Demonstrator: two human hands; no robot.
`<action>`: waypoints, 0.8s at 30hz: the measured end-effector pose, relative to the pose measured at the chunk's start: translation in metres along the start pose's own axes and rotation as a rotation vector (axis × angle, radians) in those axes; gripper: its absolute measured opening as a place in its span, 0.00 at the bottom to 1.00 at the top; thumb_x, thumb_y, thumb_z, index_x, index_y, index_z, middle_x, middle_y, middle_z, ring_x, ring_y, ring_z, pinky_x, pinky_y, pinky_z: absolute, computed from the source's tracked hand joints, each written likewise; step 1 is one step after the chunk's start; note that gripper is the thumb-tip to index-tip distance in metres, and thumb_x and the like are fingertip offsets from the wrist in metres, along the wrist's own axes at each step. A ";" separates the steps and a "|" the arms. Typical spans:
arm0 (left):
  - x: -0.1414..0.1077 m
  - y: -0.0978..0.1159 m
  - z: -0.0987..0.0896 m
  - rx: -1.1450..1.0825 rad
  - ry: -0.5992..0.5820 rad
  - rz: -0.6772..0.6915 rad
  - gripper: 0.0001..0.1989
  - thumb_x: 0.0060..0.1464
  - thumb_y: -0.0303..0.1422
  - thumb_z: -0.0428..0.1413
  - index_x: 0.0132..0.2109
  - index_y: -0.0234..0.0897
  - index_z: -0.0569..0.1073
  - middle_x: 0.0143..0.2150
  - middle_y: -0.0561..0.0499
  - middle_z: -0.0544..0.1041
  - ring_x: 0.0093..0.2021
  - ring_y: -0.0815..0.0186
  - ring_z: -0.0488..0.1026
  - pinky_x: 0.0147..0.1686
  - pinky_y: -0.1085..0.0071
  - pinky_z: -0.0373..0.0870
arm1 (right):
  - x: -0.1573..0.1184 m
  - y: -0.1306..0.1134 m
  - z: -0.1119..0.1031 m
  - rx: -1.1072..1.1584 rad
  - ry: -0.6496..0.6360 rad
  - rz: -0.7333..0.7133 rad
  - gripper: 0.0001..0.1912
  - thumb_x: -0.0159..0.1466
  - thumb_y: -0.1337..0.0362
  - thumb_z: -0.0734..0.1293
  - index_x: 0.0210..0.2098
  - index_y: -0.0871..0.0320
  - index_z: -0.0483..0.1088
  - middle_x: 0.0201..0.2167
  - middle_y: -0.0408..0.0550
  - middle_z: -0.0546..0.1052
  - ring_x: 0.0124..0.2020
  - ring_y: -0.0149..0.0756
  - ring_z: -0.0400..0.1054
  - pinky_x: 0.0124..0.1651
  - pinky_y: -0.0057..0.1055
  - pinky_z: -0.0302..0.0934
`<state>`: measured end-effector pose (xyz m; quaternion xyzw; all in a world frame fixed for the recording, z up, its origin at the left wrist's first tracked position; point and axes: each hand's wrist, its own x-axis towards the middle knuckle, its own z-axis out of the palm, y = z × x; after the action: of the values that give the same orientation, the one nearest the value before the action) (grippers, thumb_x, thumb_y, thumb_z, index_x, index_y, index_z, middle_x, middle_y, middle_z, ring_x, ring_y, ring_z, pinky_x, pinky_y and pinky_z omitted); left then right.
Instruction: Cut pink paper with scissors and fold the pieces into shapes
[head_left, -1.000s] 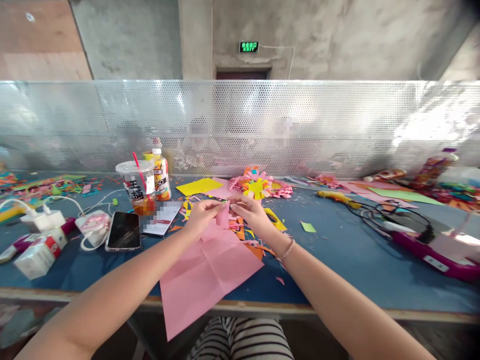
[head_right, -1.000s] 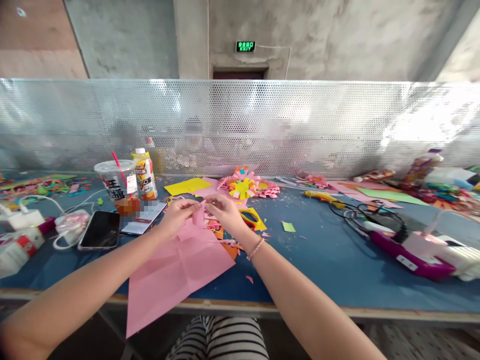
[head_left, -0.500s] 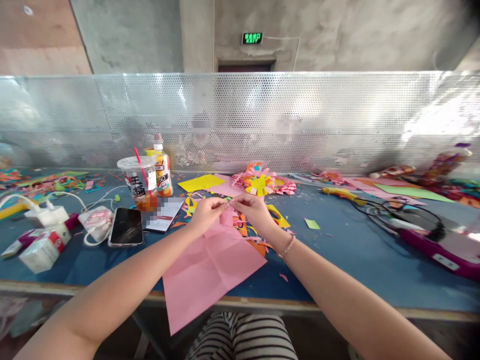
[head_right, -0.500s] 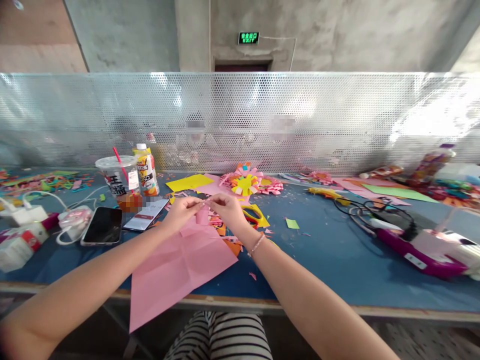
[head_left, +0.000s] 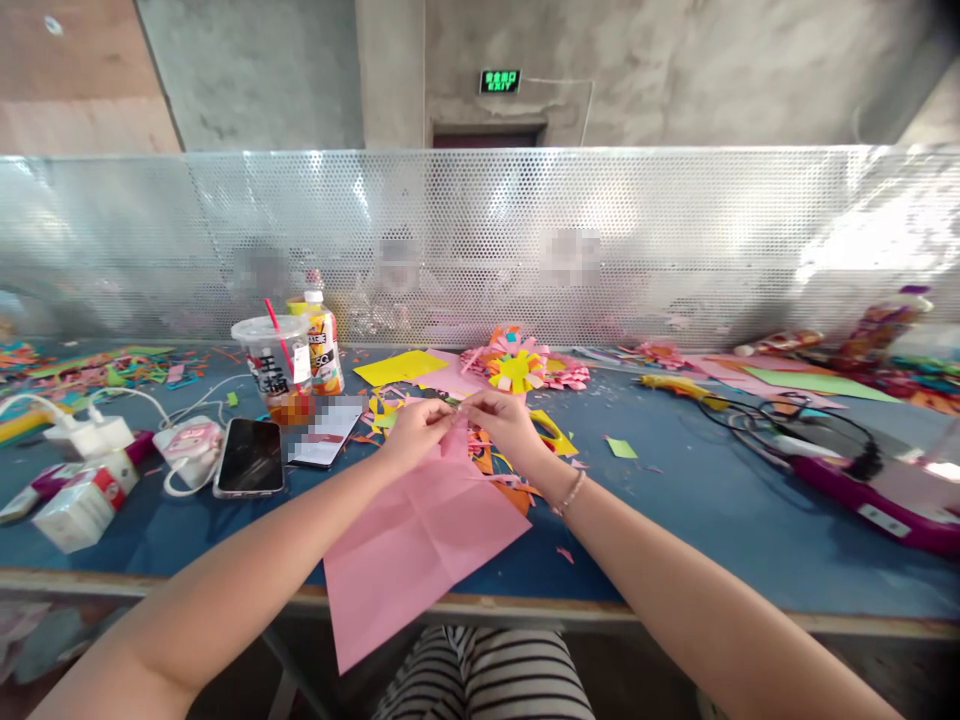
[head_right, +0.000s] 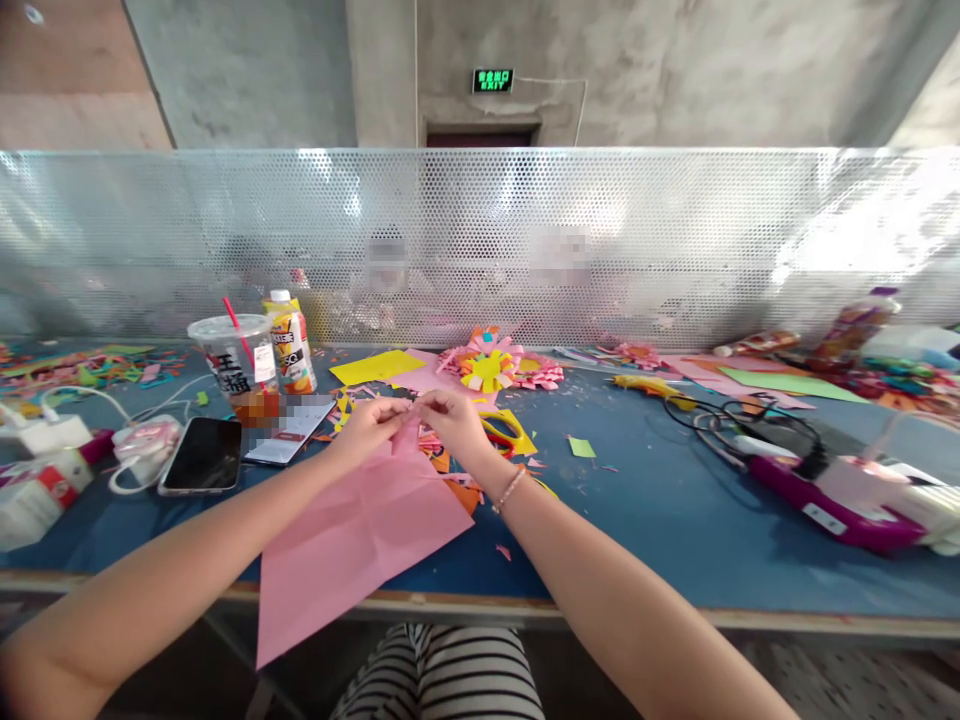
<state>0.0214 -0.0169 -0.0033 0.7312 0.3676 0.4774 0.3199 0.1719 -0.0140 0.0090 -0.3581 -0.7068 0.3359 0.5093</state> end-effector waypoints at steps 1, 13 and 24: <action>0.000 -0.001 -0.001 0.008 0.002 -0.006 0.08 0.47 0.34 0.51 0.30 0.33 0.71 0.30 0.48 0.73 0.31 0.68 0.69 0.31 0.73 0.65 | 0.000 0.000 0.000 -0.001 0.000 0.004 0.06 0.51 0.64 0.63 0.23 0.61 0.68 0.20 0.41 0.68 0.23 0.26 0.58 0.27 0.26 0.54; 0.003 0.002 -0.010 -0.103 0.028 -0.117 0.10 0.44 0.37 0.55 0.29 0.33 0.71 0.22 0.53 0.69 0.22 0.72 0.63 0.25 0.73 0.61 | 0.001 -0.006 -0.002 -0.048 -0.092 0.004 0.10 0.52 0.59 0.64 0.23 0.61 0.65 0.19 0.40 0.63 0.21 0.25 0.55 0.24 0.25 0.50; 0.001 0.006 -0.004 -0.358 0.174 -0.289 0.14 0.45 0.42 0.54 0.30 0.33 0.69 0.23 0.53 0.69 0.21 0.74 0.64 0.23 0.76 0.61 | 0.000 0.003 -0.006 -0.301 0.132 -0.253 0.07 0.55 0.63 0.63 0.27 0.57 0.72 0.25 0.46 0.72 0.26 0.32 0.64 0.30 0.30 0.59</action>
<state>0.0191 -0.0187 0.0032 0.5587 0.4042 0.5453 0.4766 0.1779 -0.0117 0.0085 -0.3598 -0.7533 0.1355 0.5336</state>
